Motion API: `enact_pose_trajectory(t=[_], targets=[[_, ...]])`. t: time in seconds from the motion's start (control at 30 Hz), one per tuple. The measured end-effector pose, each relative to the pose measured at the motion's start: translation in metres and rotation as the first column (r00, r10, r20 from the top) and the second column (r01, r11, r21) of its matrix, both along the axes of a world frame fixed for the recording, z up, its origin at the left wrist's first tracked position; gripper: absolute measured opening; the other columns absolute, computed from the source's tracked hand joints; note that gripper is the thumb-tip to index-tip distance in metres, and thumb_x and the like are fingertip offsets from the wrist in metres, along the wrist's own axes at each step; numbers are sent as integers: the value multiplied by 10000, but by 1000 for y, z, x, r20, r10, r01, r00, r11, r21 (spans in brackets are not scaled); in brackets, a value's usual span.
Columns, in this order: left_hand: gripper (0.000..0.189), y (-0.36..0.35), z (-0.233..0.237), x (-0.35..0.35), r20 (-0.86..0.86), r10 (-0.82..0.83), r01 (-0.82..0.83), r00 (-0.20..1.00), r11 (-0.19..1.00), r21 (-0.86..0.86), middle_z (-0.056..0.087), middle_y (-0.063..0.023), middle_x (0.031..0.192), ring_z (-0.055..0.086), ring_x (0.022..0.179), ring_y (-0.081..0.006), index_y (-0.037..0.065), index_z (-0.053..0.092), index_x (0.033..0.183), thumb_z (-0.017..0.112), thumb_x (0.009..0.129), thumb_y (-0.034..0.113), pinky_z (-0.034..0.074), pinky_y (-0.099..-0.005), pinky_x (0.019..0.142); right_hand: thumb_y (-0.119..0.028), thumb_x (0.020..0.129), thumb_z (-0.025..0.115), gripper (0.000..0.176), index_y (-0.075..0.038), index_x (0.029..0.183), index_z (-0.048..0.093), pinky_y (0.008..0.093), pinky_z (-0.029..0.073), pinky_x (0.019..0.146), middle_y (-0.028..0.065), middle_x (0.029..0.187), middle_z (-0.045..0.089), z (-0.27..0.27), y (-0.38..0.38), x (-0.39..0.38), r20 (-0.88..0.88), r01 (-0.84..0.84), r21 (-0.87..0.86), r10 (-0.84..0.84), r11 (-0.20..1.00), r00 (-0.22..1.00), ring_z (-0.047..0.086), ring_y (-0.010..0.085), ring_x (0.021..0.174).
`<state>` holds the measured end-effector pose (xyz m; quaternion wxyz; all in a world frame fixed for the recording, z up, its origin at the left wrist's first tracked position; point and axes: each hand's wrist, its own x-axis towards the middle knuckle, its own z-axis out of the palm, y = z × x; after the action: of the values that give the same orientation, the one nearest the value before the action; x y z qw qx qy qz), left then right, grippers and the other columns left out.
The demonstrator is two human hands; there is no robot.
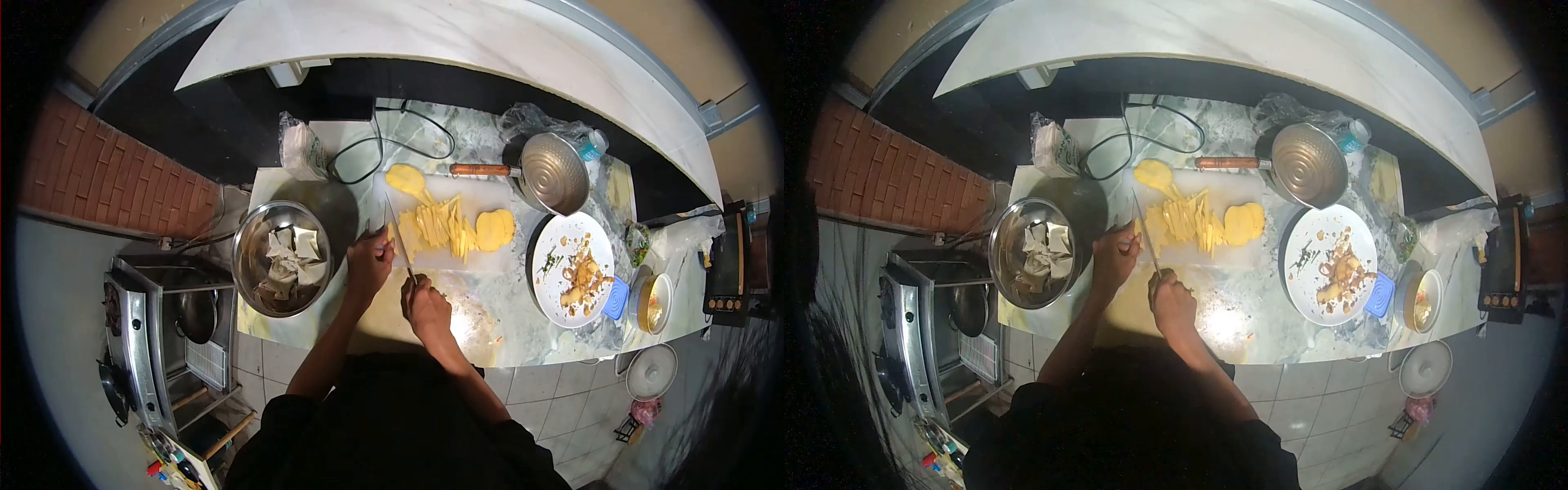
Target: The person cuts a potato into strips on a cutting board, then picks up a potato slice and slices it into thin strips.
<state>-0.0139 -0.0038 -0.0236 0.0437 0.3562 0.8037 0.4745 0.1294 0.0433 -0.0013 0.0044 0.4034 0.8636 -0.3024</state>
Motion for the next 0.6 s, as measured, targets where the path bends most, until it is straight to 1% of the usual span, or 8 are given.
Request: enact_pose_trajectory(t=[0.1,0.13,0.2,0.27,0.37,0.4,0.47,0.6], targets=[[276,0,-5,-4,16,-25,26,1000,997,-67,642,-126,785,653,602,-241,24,658,1039,671,767,67,516,-318,574,-241,936,440,281,18,1016,512,519,495,604,276,709,618,11,6,-2,-96,-19,-11,18,1000,995,614,448,659],[268,-1,-9,-6,-51,-22,17,998,996,-84,650,-112,766,658,603,-233,37,658,1039,671,775,78,513,-310,573,-239,937,438,291,29,1016,516,526,490,606,283,698,611,13,8,-4,-162,-32,-17,29,999,986,607,458,653],[259,0,-6,-8,-121,-18,6,993,995,-99,657,-97,747,663,605,-224,50,659,1038,671,782,88,509,-301,572,-237,938,434,296,37,1018,513,531,486,608,288,699,607,12,8,-7,-162,-30,-24,26,999,986,603,466,660],[237,4,8,-8,109,-7,21,994,991,-132,670,-92,714,672,594,-195,56,658,1032,667,799,100,506,-291,565,-235,939,430,302,45,1020,509,535,481,610,293,700,603,14,9,-9,-159,-25,-33,19,999,987,598,473,667],[213,3,-19,-14,192,16,-9,981,999,-38,670,-110,681,674,577,-175,40,659,1018,659,814,101,509,-281,549,-246,941,442,287,32,946,511,517,497,621,277,761,608,16,7,-12,-173,-28,-80,14,996,985,613,448,705],[213,4,-14,-13,193,14,-7,981,999,-39,670,-110,681,674,577,-175,40,659,1018,659,814,101,509,-281,549,-227,941,433,283,44,975,506,527,484,614,285,741,606,13,5,-12,-192,-37,-78,22,996,981,603,463,691],[216,6,-2,-12,309,29,-19,951,999,-35,668,-91,658,674,574,-170,35,662,1013,662,816,121,511,-297,587,-208,940,425,282,56,1004,501,536,472,607,294,721,604,8,3,-12,-209,-46,-77,29,996,977,593,478,677],[225,5,-7,-11,308,52,-36,950,998,-58,665,-72,638,671,572,-178,43,669,1014,665,808,133,505,-321,640,-192,936,429,261,53,1004,489,527,473,593,283,720,606,12,1,-11,-237,-73,-76,53,994,970,595,469,673]])
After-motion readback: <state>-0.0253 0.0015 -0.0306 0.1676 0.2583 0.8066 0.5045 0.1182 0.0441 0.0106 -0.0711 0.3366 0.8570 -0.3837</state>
